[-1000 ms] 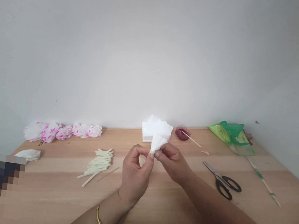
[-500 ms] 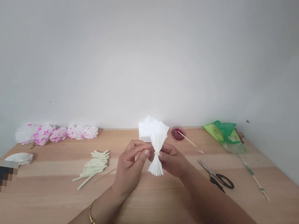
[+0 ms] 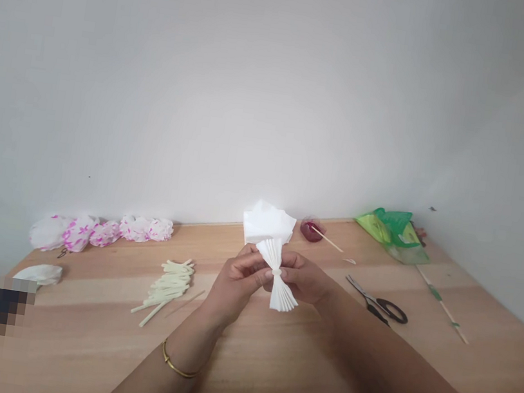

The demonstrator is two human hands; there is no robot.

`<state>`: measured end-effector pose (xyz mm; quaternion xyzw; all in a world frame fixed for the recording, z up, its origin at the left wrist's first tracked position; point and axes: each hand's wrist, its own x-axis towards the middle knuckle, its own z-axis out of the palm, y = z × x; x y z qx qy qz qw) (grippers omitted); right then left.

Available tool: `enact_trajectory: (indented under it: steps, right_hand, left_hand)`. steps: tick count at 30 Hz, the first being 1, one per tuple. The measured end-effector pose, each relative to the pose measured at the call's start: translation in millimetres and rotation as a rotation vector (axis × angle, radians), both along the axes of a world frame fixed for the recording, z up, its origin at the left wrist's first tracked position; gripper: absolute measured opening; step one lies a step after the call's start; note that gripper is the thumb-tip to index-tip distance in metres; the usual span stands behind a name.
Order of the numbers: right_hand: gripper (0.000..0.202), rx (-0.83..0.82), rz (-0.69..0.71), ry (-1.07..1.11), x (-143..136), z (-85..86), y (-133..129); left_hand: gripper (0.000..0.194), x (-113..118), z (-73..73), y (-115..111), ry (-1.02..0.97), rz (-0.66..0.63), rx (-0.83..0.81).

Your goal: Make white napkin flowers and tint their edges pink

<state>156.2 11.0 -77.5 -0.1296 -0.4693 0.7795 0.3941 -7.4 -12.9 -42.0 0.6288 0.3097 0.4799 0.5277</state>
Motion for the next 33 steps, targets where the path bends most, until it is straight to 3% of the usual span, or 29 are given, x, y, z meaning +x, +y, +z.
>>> enact_trajectory:
  steps: [5,13,22,28,33]
  right_hand:
    - [0.028,0.012,0.04,0.007,-1,-1.0,0]
    - [0.032,0.029,-0.003,0.003,-4,-2.3,0]
    - [0.032,0.04,-0.13,-0.012,-12,0.5,-2]
    - [0.035,0.058,-0.2,-0.026,-17,1.0,-6]
    - [0.028,0.134,-0.359,-0.026,-16,0.9,-1]
  left_hand:
    - [0.022,-4,-0.9,1,0.051,-0.092,0.023]
    - [0.02,-5,-5.4,2,0.021,-0.128,0.059]
    - [0.026,-1,-5.3,0,0.032,-0.018,0.288]
    - [0.022,3,-12.9,-2,-0.071,0.028,0.199]
    - [0.024,5,-13.9,3,-0.083,0.143,0.081]
